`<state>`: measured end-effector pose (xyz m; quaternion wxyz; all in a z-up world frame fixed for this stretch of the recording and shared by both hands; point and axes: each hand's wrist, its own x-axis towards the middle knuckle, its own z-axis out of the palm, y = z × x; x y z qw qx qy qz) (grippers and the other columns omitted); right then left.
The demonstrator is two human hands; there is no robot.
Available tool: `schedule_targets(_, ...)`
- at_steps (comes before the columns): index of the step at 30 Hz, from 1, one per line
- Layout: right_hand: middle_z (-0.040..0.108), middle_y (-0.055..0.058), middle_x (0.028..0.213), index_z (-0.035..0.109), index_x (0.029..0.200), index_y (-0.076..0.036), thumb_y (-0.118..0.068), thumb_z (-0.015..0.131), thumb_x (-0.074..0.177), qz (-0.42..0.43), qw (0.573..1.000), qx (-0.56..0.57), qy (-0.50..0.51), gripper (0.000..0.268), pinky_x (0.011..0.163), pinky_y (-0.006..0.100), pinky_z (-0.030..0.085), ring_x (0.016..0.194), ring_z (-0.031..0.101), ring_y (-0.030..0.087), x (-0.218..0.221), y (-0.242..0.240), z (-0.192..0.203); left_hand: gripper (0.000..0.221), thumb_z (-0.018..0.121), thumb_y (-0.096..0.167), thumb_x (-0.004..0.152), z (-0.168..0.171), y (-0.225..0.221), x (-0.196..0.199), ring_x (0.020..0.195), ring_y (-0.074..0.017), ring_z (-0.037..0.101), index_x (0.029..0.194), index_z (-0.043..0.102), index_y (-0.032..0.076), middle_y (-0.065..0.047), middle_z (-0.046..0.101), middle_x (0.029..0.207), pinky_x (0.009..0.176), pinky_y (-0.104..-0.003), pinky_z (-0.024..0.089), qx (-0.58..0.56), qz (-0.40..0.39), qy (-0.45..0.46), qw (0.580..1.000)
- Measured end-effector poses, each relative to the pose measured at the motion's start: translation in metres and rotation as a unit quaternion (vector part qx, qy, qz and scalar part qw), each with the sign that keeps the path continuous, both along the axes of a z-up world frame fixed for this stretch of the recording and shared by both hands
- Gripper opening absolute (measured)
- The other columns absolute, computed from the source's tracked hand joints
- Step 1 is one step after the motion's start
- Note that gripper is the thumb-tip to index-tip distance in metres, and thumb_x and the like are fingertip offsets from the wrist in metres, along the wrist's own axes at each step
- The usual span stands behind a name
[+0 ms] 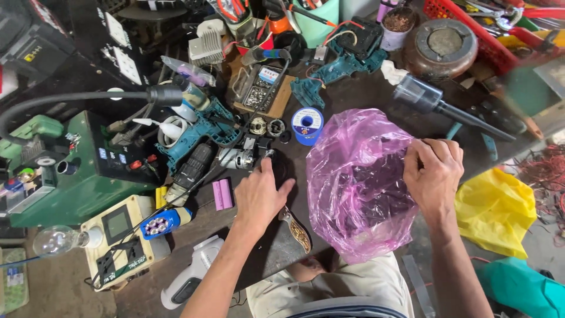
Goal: Disassembling and reassembling a handheld vacuum cleaner using a screwdriver at a repair bench.
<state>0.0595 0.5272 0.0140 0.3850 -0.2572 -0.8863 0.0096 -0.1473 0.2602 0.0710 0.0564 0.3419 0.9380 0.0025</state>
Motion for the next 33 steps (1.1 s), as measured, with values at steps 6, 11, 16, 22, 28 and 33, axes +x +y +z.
schedule_targets(6, 0.074, 0.022, 0.102, 0.081, 0.106, 0.010, 0.017, 0.076, 0.099, 0.080, 0.981, -0.021, 0.173, 0.012, 0.087, 0.045, 0.051, 0.096, 0.064, 0.035, 0.003, -0.006, 0.015, 0.055, 0.078, 0.043, 0.088, 0.013, -0.011, 0.002, 0.077, -0.0426, 0.073, 0.121, 0.052, 0.007, -0.021, 0.071, 0.092, 0.070, -0.057, 0.059, 0.066, -0.033, -0.068, 0.995)
schedule_targets(11, 0.071, 0.028, 0.099, 0.077, 0.102, 0.015, 0.021, 0.076, 0.098, 0.097, 0.971, 0.013, 0.217, 0.006, 0.089, 0.051, 0.052, 0.097, 0.062, 0.043, 0.016, -0.034, 0.038, 0.037, 0.063, 0.033, 0.097, 0.016, -0.024, 0.008, 0.060, -0.0370, 0.071, 0.123, 0.066, 0.007, -0.012, 0.064, 0.097, 0.050, -0.053, 0.058, 0.099, -0.111, -0.030, 0.988)
schedule_targets(16, 0.067, 0.026, 0.097, 0.070, 0.103, 0.010, 0.025, 0.077, 0.093, 0.132, 0.963, -0.013, 0.234, 0.019, 0.088, 0.051, 0.052, 0.091, 0.062, 0.041, 0.038, -0.073, 0.042, 0.026, 0.069, 0.022, 0.094, 0.012, -0.032, 0.007, 0.058, -0.0321, 0.071, 0.115, 0.063, 0.009, -0.011, 0.061, 0.101, 0.048, -0.047, 0.063, 0.148, -0.130, -0.060, 0.979)
schedule_targets(22, 0.073, 0.019, 0.095, 0.072, 0.098, -0.001, 0.005, 0.075, 0.087, 0.215, 0.936, -0.144, 0.239, 0.012, 0.081, 0.037, 0.062, 0.084, 0.072, 0.027, 0.052, -0.143, 0.043, 0.021, 0.067, 0.026, 0.096, 0.065, -0.046, 0.032, 0.051, -0.0138, 0.065, 0.106, 0.070, 0.008, -0.006, 0.071, 0.086, 0.057, -0.030, 0.050, 0.293, -0.019, -0.264, 0.919)
schedule_targets(28, 0.079, 0.008, 0.094, 0.068, 0.116, -0.001, -0.018, 0.068, 0.092, 0.266, 0.857, -0.412, 0.158, 0.029, 0.078, 0.029, 0.060, 0.088, 0.074, 0.017, 0.036, -0.199, 0.072, 0.020, 0.070, 0.015, 0.094, 0.062, -0.089, 0.090, 0.055, -0.0204, 0.070, 0.104, 0.072, -0.003, -0.014, 0.073, 0.065, 0.058, -0.033, 0.059, 0.449, 0.114, -0.540, 0.703)
schedule_targets(33, 0.075, 0.008, 0.099, 0.060, 0.137, -0.004, -0.021, 0.067, 0.096, 0.302, 0.746, -0.581, 0.118, 0.045, 0.061, 0.022, 0.066, 0.075, 0.084, 0.015, 0.033, -0.223, 0.052, 0.021, 0.075, 0.012, 0.090, 0.032, -0.117, 0.122, 0.052, -0.0268, 0.071, 0.097, 0.072, -0.007, -0.014, 0.067, 0.061, 0.051, -0.032, 0.056, 0.523, 0.187, -0.584, 0.592)
